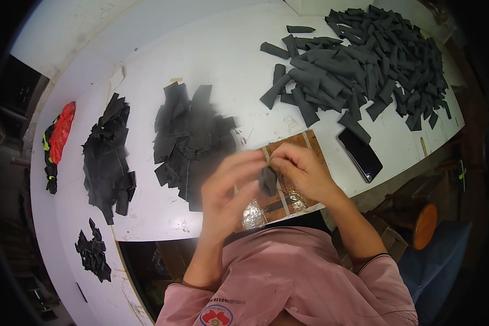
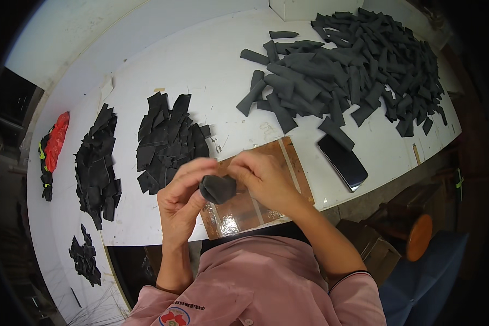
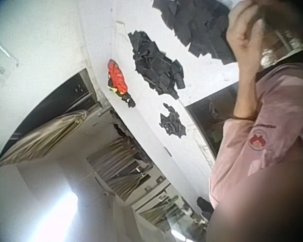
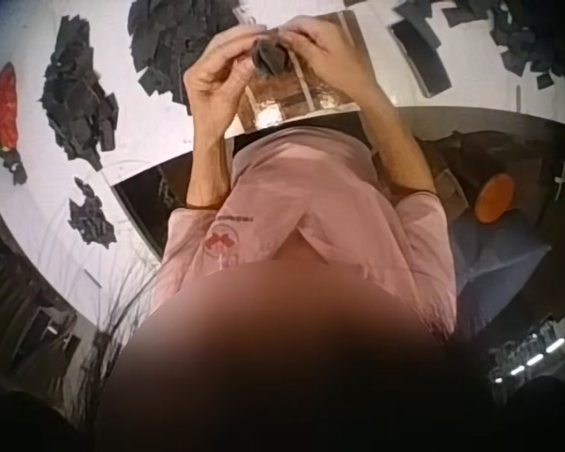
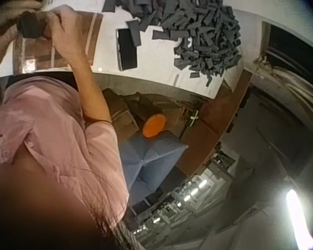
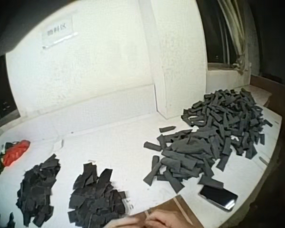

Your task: The person is sorting and preparing small, black, curved fabric pieces, possibly for a manufacturing or assembly task.

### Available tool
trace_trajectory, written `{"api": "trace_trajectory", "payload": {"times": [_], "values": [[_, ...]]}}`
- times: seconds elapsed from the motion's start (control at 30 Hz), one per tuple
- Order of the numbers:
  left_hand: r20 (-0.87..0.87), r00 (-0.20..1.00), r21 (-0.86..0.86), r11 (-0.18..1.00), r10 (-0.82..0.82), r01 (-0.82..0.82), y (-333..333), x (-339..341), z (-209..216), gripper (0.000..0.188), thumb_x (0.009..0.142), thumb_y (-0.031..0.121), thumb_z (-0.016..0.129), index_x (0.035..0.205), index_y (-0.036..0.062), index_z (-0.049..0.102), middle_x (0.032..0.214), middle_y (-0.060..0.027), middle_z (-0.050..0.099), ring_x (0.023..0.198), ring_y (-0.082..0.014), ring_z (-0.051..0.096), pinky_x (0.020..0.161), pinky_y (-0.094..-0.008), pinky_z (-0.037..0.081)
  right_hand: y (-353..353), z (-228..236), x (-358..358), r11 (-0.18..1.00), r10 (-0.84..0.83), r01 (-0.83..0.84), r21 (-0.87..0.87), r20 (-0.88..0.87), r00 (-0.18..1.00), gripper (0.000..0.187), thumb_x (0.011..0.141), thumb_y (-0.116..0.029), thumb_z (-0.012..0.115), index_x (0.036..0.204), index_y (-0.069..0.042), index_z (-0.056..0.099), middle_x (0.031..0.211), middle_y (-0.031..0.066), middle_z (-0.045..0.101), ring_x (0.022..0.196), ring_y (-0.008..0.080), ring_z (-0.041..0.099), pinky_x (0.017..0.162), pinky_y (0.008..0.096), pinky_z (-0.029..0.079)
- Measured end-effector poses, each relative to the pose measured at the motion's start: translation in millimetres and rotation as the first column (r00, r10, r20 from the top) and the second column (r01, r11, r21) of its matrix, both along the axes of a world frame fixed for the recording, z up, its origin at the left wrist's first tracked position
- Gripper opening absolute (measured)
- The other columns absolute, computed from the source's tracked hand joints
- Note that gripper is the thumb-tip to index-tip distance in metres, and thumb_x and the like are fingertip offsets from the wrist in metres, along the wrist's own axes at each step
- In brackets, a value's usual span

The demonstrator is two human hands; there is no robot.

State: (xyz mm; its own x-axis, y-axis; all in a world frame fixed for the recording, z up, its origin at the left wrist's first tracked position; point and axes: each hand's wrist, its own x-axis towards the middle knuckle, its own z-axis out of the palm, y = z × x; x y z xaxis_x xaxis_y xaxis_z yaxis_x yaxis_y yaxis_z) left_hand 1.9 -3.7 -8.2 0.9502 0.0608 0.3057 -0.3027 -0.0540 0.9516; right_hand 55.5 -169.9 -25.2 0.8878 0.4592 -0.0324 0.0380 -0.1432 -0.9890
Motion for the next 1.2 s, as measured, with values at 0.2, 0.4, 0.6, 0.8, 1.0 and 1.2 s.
{"api": "trace_trajectory", "payload": {"times": [0.2,0.4,0.6,0.8,1.0,1.2], "values": [[-0.016,0.979,-0.488,0.853,0.203,-0.185,-19,-21,18,0.017,0.078,0.01,0.06,0.088,-0.0022,0.052,0.094,-0.0167,0.057,0.085,-0.0212,0.053,0.08,-0.0329,0.041,5,58,-17,0.912,0.253,0.113,-0.393,0.759,0.6,0.025,0.068,-0.021,0.066,0.078,-0.001,0.055,0.069,0.0059,0.048,0.067,0.0206,0.048,0.053,0.0306,0.04],[-0.056,0.997,-0.448,0.891,0.05,-0.07,-17,-21,-15,0.019,0.079,0.012,0.06,0.088,-0.001,0.05,0.096,-0.0159,0.055,0.089,-0.0214,0.053,0.085,-0.0353,0.039,-2,5,-12,0.905,0.277,0.094,-0.414,0.744,0.608,0.023,0.065,-0.023,0.065,0.064,-0.003,0.053,0.062,0.0056,0.049,0.064,0.0215,0.051,0.052,0.0316,0.042],[-0.075,0.961,-0.29,0.928,-0.266,0.235,-8,11,9,0.029,0.061,0.009,0.074,0.08,-0.0035,0.056,0.089,-0.0133,0.06,0.077,-0.0207,0.054,0.065,-0.0277,0.045,-3,7,-10,0.947,0.174,0.094,-0.307,0.737,0.653,0.013,0.066,-0.012,0.063,0.065,-0.004,0.053,0.061,0.0055,0.048,0.061,0.0222,0.051,0.051,0.0322,0.042],[-0.182,0.983,0.015,0.999,-0.027,0.03,-35,-1,13,0.016,0.064,-0.01,0.066,0.072,-0.0015,0.056,0.075,-0.007,0.058,0.07,-0.0108,0.053,0.065,-0.0212,0.041,-7,-24,-8,0.971,0.174,-0.015,-0.237,0.667,0.725,0.01,0.064,-0.009,0.061,0.068,-0.004,0.054,0.066,0.0067,0.052,0.064,0.0243,0.052,0.054,0.0343,0.043],[0.048,0.993,0.253,0.96,0.109,-0.117,-38,-9,18,0.018,0.065,-0.007,0.064,0.081,-0.002,0.057,0.084,-0.0121,0.059,0.079,-0.0169,0.055,0.072,-0.0247,0.043,-7,-9,-8,0.941,0.24,-0.018,-0.337,0.632,0.737,0.012,0.067,-0.011,0.058,0.076,-0.003,0.055,0.067,0.0088,0.054,0.067,0.0269,0.054,0.06,0.036,0.044],[0.075,0.993,-0.18,0.978,-0.094,0.107,-18,-7,17,0.021,0.076,0.009,0.061,0.095,-0.0006,0.056,0.091,-0.0168,0.059,0.084,-0.0245,0.055,0.076,-0.0353,0.042,-4,-5,-8,0.966,0.139,0.012,-0.257,0.561,0.816,0.013,0.068,-0.011,0.057,0.078,-0.002,0.056,0.07,0.0111,0.055,0.072,0.0292,0.055,0.061,0.0385,0.044]]}}
